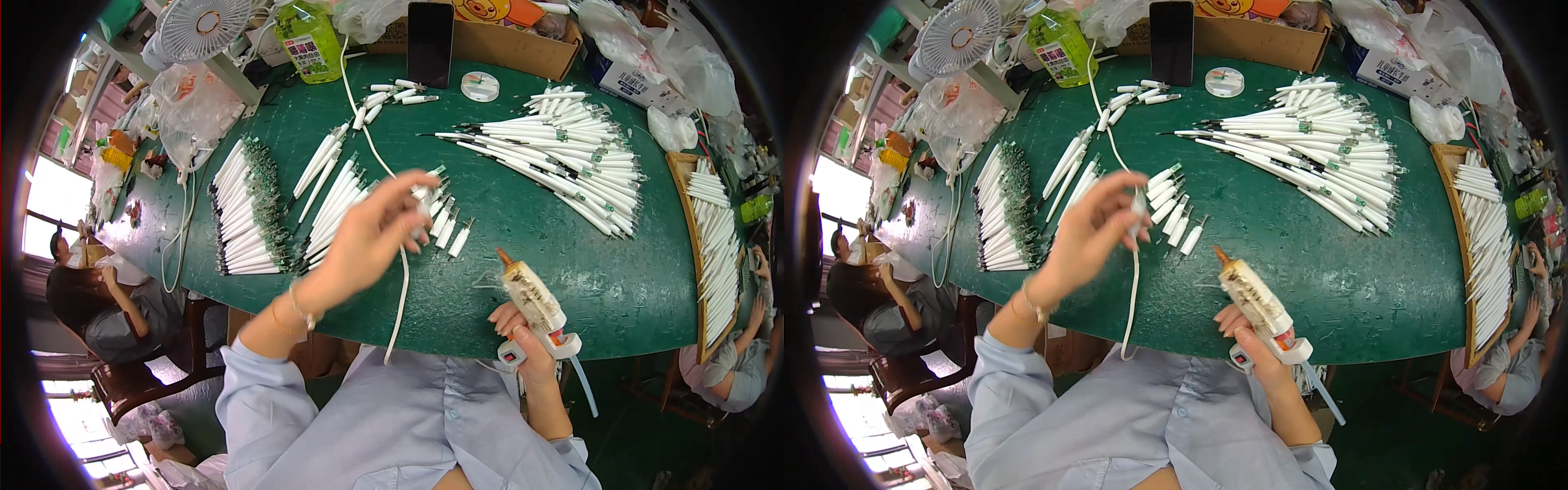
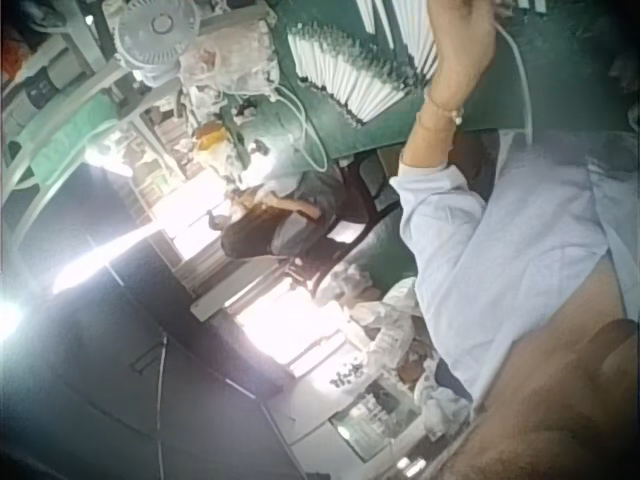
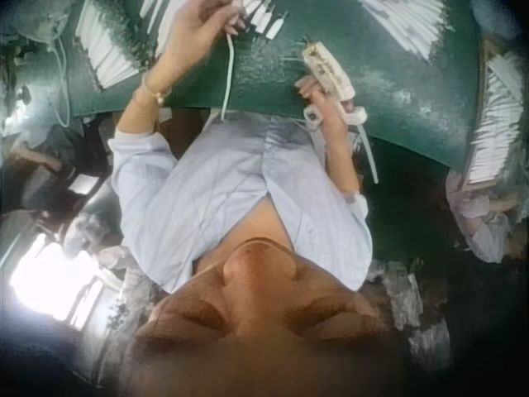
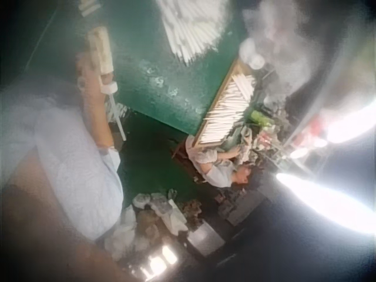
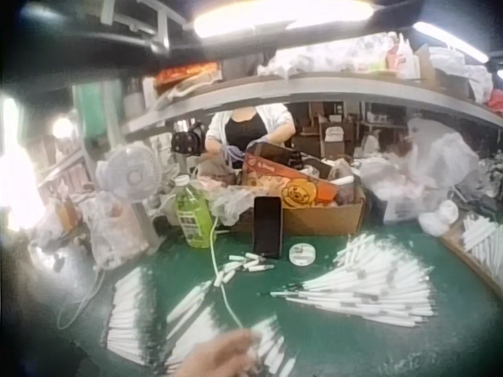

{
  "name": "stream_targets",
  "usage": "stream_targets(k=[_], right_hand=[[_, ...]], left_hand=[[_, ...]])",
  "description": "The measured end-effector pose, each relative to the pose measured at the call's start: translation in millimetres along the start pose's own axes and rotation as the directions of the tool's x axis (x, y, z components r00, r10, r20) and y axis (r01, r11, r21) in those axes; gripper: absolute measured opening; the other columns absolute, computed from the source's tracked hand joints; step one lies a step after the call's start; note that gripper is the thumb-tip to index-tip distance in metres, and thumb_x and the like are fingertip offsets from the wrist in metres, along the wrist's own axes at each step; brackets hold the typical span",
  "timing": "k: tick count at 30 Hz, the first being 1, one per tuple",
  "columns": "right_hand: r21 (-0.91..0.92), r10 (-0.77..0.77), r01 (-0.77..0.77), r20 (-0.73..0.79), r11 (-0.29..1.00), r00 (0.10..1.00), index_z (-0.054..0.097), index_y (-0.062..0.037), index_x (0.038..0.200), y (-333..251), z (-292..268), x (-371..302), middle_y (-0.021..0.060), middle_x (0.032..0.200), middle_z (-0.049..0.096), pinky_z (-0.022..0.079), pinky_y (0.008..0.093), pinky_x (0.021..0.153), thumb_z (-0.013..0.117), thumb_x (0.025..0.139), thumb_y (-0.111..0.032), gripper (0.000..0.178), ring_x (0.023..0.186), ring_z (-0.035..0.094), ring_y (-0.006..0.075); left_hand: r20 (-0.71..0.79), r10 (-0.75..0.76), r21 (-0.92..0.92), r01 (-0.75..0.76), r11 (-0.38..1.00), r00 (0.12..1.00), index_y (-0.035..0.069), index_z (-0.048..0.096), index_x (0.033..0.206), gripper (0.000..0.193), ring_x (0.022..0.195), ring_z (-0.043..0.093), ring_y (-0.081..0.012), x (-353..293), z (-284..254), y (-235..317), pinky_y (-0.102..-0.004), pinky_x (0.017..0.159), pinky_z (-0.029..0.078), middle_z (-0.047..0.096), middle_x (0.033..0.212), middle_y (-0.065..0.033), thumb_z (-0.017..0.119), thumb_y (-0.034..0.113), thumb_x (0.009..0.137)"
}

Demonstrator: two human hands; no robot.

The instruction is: The person applies glue to small white components on an assembly line using a hot glue gun.

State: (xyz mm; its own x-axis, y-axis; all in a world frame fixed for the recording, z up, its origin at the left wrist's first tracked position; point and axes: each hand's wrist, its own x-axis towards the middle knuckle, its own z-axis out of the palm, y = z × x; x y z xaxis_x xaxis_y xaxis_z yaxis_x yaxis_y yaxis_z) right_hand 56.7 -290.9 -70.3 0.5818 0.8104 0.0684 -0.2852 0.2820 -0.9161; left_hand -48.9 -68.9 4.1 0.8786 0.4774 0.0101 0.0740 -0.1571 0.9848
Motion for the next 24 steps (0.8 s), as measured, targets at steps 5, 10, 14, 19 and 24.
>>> stream_targets(k=[5, 10, 14, 19, 24], right_hand=[[-0.003, 0.113, -0.114, 0.108, 0.993, 0.988, 0.051, 0.0016, 0.069, -1.4, 5.2, -2.8, 0.0111, 0.061, 0.051, 0.042, 0.0372, 0.064, 0.054, 0.076, -0.021, 0.023, 0.064, 0.051, 0.0227], [-0.054, 0.167, -0.162, 0.127, 0.985, 0.978, 0.052, 0.0063, 0.077, -0.3, 6.0, -3.1, 0.0113, 0.057, 0.05, 0.044, 0.0357, 0.057, 0.054, 0.078, -0.017, 0.023, 0.056, 0.05, 0.0212], [-0.085, 0.182, -0.172, 0.133, 0.981, 0.974, 0.052, 0.0068, 0.08, -4.1, 7.5, -2.7, 0.0111, 0.057, 0.049, 0.044, 0.0356, 0.056, 0.054, 0.077, -0.015, 0.022, 0.055, 0.05, 0.0208], [-0.067, 0.202, -0.195, 0.126, 0.978, 0.971, 0.052, 0.0091, 0.088, -8.8, 11.7, -1.5, 0.0099, 0.057, 0.05, 0.044, 0.0349, 0.055, 0.053, 0.078, -0.012, 0.024, 0.054, 0.049, 0.0195], [-0.041, 0.223, -0.219, 0.164, 0.975, 0.961, 0.053, 0.0088, 0.095, -5.3, 4.7, -3.5, 0.0084, 0.063, 0.053, 0.043, 0.0297, 0.056, 0.053, 0.079, -0.008, 0.023, 0.058, 0.051, 0.0157]], left_hand=[[0.072, -0.115, -0.067, 0.119, 0.991, 0.991, 0.003, 0.04, 0.119, 0.038, 0.076, 0.056, -0.0119, -34.5, 23.3, -14.0, -0.0228, 0.063, 0.048, 0.054, 0.088, -0.0079, 0.051, 0.001, 0.083], [0.079, -0.125, 0.013, 0.124, 0.992, 0.989, 0.003, 0.043, 0.117, 0.042, 0.074, 0.053, -0.0075, -39.9, 29.6, -20.9, -0.0213, 0.063, 0.048, 0.052, 0.087, -0.0055, 0.058, -0.003, 0.078], [0.06, -0.111, 0.12, 0.103, 0.987, 0.992, 0.004, 0.048, 0.114, 0.039, 0.071, 0.05, -0.0052, -40.6, 30.1, -16.4, -0.0192, 0.062, 0.045, 0.051, 0.085, -0.0042, 0.059, -0.003, 0.077], [0.057, -0.103, 0.147, 0.094, 0.985, 0.993, 0.005, 0.05, 0.112, 0.038, 0.069, 0.048, -0.0045, -41.1, 30.5, -13.8, -0.0185, 0.061, 0.044, 0.051, 0.085, -0.0037, 0.06, -0.003, 0.076], [0.052, -0.107, 0.135, 0.099, 0.986, 0.993, 0.005, 0.051, 0.111, 0.037, 0.069, 0.047, -0.004, -41.2, 30.4, -14.6, -0.018, 0.061, 0.043, 0.05, 0.084, -0.0034, 0.059, -0.004, 0.076]])
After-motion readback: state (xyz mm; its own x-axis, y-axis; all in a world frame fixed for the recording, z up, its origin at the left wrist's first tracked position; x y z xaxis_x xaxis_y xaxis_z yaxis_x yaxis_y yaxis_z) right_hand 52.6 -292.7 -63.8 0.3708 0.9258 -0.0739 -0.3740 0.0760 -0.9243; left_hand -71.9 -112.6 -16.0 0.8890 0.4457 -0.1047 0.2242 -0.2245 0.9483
